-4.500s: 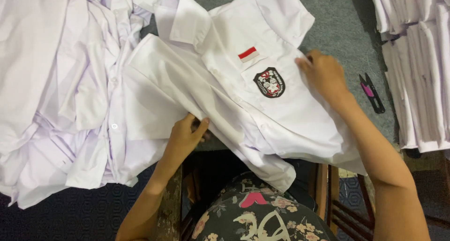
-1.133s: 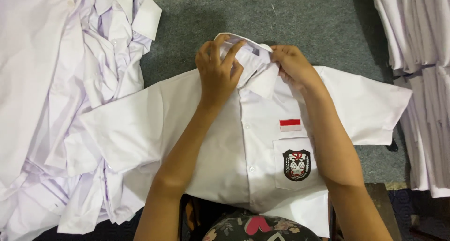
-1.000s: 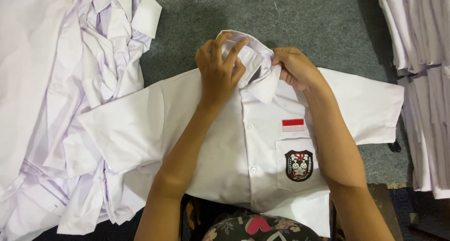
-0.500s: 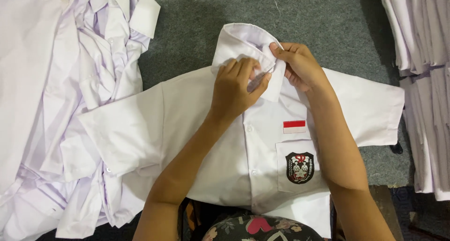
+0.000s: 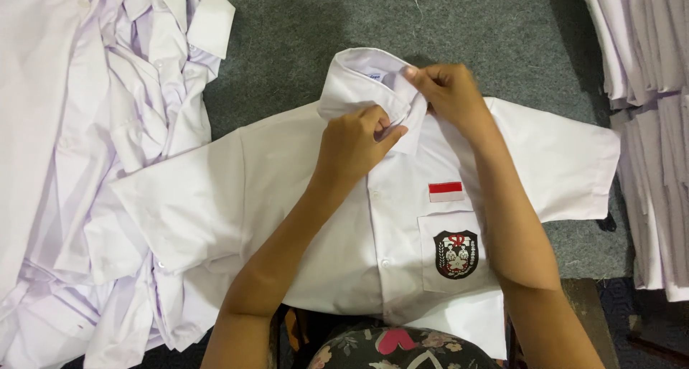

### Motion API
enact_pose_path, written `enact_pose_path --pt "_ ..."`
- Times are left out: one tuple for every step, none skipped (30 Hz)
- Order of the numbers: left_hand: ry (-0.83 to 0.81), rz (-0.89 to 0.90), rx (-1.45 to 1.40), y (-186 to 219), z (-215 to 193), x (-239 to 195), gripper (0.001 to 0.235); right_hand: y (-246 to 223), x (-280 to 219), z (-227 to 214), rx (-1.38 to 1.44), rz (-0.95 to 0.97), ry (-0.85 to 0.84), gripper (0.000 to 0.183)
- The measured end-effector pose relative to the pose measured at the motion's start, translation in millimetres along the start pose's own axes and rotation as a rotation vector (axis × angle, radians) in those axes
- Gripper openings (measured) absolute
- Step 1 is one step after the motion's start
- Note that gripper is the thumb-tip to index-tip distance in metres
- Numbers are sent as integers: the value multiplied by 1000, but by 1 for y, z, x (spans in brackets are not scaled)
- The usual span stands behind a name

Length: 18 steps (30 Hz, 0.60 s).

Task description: Folding a white collared shirt on a work surface

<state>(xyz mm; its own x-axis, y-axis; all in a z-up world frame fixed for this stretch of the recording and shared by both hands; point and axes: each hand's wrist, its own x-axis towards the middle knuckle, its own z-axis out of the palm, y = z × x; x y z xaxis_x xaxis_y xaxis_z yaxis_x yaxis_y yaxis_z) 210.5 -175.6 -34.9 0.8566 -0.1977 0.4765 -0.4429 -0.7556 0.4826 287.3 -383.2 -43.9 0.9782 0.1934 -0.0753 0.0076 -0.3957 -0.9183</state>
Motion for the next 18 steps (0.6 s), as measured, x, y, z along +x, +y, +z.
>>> enact_pose_path --pt "-33 -31 -6 -1 3 -1 32 9 5 3 -135 -43 48 50" --pt "-32 -31 -6 0 7 -3 32 4 3 7 -135 -44 48 50" --pt "-80 -48 -25 -1 11 -5 32 -1 2 12 53 25 58 55" --pt "-129 -64 -44 -1 14 -7 32 -6 0 17 241 94 68 61" --pt "-129 -63 -44 -2 19 -8 32 9 8 21 242 94 68 61" --pt "-157 -45 -29 -3 24 -9 31 23 15 25 356 136 57 53" --pt "-183 -26 -16 -3 30 -10 31 38 23 27 468 178 46 45" --pt "-182 -25 -16 -4 20 -5 31 34 22 27 468 177 46 45" --pt "-208 -59 -113 -4 10 -2 32 30 21 27 568 225 44 42" --pt "-233 -93 -210 -5 0 2 34 26 19 27 667 273 41 39" --pt "-231 -95 -209 -3 -6 5 34 6 9 28 666 272 38 39" --pt "-131 -254 -317 -2 -13 9 49 -15 -1 28 598 213 23 42" --pt "-26 -408 -425 0 -18 14 66 -35 -10 27 529 152 11 45" --pt "-22 -407 -426 3 -23 15 66 -45 -16 27 526 148 10 45" --pt "69 -428 -388 6 -26 16 82 -54 -23 27 457 136 -3 47" --pt "160 -447 -351 8 -30 16 98 -62 -29 27 387 123 -15 49" --pt "161 -449 -351 0 -24 17 98 -65 -30 25 385 123 -17 49" --pt "274 -397 -226 -8 -19 18 92 -68 -30 24 366 145 -105 52"
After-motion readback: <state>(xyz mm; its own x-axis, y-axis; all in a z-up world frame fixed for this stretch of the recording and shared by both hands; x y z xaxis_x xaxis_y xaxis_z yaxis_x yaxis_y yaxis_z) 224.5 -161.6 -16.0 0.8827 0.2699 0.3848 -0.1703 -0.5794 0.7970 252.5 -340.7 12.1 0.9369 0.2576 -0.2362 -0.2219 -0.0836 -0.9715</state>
